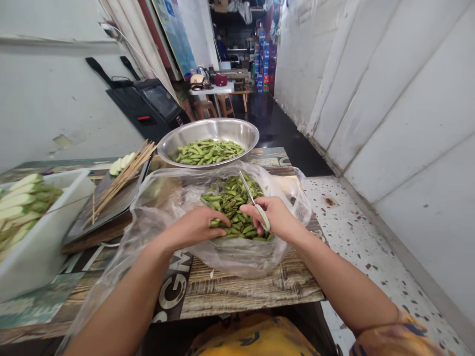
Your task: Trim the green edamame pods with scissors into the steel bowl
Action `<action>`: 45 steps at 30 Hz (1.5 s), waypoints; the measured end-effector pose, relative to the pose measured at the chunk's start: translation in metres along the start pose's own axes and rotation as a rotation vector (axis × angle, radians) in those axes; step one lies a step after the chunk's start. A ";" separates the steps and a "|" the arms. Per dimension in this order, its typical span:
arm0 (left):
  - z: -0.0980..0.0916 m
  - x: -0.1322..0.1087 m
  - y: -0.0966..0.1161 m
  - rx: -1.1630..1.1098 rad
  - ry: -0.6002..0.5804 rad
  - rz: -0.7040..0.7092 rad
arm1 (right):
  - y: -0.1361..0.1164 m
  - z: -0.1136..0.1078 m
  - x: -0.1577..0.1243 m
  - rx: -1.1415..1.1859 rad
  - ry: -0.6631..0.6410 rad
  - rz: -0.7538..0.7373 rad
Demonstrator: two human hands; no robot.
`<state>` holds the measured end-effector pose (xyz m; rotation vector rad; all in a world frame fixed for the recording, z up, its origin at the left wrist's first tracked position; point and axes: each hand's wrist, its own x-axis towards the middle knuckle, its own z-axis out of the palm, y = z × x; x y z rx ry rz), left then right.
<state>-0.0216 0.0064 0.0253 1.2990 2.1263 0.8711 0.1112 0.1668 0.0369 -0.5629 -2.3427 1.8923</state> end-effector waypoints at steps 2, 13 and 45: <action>0.001 0.001 -0.004 0.154 -0.022 0.001 | 0.001 0.000 0.001 0.004 -0.012 0.000; -0.002 0.005 0.002 -0.208 0.337 0.008 | 0.009 0.003 -0.004 -0.117 -0.303 0.071; 0.010 0.013 0.002 -1.333 0.231 -0.264 | 0.016 0.005 0.000 -0.039 -0.260 0.073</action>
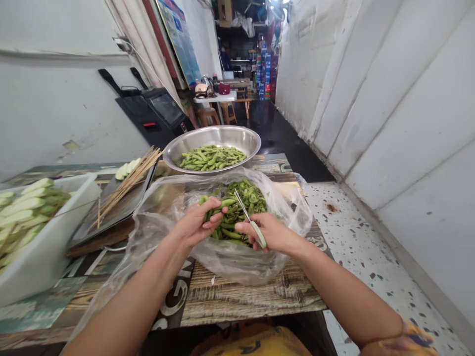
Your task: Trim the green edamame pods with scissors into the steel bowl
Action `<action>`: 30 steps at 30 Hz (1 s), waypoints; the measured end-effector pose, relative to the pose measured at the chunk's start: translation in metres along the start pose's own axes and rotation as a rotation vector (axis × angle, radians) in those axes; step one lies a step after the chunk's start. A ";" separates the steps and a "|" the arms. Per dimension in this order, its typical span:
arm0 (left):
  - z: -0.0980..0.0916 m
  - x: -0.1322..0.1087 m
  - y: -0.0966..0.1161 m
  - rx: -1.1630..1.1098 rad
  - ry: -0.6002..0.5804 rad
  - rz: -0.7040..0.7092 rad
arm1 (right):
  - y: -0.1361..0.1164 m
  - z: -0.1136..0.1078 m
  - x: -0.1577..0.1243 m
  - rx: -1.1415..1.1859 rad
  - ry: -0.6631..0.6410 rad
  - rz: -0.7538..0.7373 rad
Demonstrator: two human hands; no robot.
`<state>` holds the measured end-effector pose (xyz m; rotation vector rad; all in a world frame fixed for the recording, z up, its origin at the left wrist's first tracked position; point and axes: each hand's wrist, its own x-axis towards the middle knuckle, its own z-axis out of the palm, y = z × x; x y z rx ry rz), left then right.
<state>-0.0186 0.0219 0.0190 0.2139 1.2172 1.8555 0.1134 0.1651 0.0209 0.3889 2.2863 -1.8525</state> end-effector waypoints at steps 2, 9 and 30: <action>0.001 0.000 -0.001 -0.022 0.007 0.020 | -0.001 0.000 0.000 -0.005 0.009 0.010; 0.010 -0.002 -0.010 0.034 -0.024 0.030 | -0.012 0.005 -0.005 0.004 0.010 0.037; -0.007 -0.005 0.003 1.383 -0.074 0.293 | 0.000 -0.001 0.005 0.075 0.150 -0.035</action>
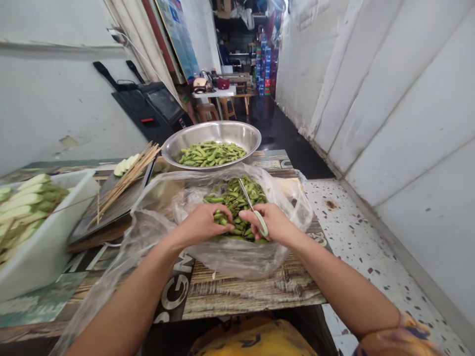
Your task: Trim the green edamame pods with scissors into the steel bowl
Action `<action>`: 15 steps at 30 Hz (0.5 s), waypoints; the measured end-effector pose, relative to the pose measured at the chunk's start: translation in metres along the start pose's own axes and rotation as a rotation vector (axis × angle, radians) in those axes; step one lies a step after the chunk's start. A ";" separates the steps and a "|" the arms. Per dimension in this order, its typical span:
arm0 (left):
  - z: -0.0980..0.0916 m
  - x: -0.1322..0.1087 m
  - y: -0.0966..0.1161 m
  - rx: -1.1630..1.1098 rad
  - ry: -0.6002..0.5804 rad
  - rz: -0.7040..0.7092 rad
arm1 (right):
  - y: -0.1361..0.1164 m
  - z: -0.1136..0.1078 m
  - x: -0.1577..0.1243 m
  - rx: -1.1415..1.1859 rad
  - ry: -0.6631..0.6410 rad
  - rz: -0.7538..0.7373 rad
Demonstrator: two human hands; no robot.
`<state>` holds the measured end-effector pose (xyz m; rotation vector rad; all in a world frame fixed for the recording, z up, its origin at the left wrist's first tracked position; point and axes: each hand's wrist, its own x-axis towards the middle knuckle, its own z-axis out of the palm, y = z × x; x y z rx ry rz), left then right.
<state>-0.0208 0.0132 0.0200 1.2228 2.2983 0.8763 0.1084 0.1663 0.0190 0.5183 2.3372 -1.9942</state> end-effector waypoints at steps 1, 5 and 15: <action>-0.002 -0.001 -0.001 0.030 -0.038 0.011 | 0.000 0.000 0.000 -0.010 -0.001 0.003; -0.012 -0.001 -0.004 0.032 -0.028 0.023 | 0.001 -0.001 0.000 -0.022 -0.004 0.003; -0.038 -0.010 -0.012 0.208 0.006 -0.067 | 0.000 0.001 -0.005 -0.094 -0.139 0.026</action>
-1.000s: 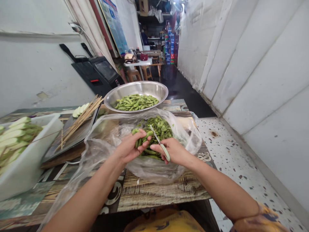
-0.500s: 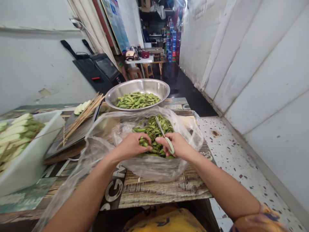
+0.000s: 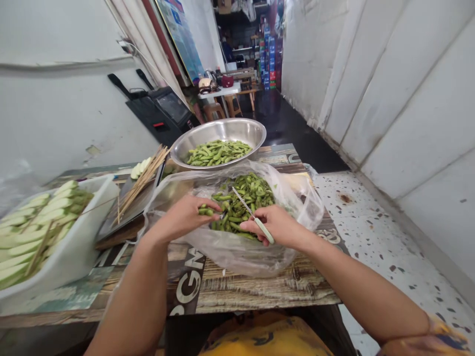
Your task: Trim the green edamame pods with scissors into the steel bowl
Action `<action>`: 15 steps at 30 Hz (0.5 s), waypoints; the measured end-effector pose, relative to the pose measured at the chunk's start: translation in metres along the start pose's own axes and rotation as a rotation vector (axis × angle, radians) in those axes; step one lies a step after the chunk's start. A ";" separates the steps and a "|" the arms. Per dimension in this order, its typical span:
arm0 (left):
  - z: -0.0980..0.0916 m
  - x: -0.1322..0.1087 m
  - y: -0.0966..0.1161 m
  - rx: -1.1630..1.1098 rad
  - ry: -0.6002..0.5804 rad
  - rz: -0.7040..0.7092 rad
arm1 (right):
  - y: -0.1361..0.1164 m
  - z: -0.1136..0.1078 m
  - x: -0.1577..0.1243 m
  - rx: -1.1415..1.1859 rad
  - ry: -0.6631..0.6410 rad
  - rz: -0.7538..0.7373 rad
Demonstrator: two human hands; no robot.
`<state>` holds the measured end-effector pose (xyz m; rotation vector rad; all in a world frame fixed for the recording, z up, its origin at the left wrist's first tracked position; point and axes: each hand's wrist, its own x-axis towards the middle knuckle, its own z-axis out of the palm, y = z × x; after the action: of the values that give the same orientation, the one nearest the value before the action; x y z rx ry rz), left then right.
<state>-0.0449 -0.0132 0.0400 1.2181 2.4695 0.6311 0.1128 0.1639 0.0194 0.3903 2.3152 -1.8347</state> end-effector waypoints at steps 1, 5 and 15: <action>0.001 0.000 -0.003 0.084 -0.063 -0.018 | -0.001 0.000 -0.001 -0.012 0.003 -0.003; 0.010 0.002 -0.012 0.357 -0.212 -0.168 | -0.003 -0.001 -0.003 -0.062 0.014 -0.044; 0.019 -0.012 -0.016 0.383 -0.294 -0.155 | -0.002 0.000 -0.006 -0.111 0.010 -0.121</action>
<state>-0.0394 -0.0267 0.0165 1.1318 2.4605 -0.0663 0.1174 0.1630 0.0232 0.2499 2.4837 -1.7484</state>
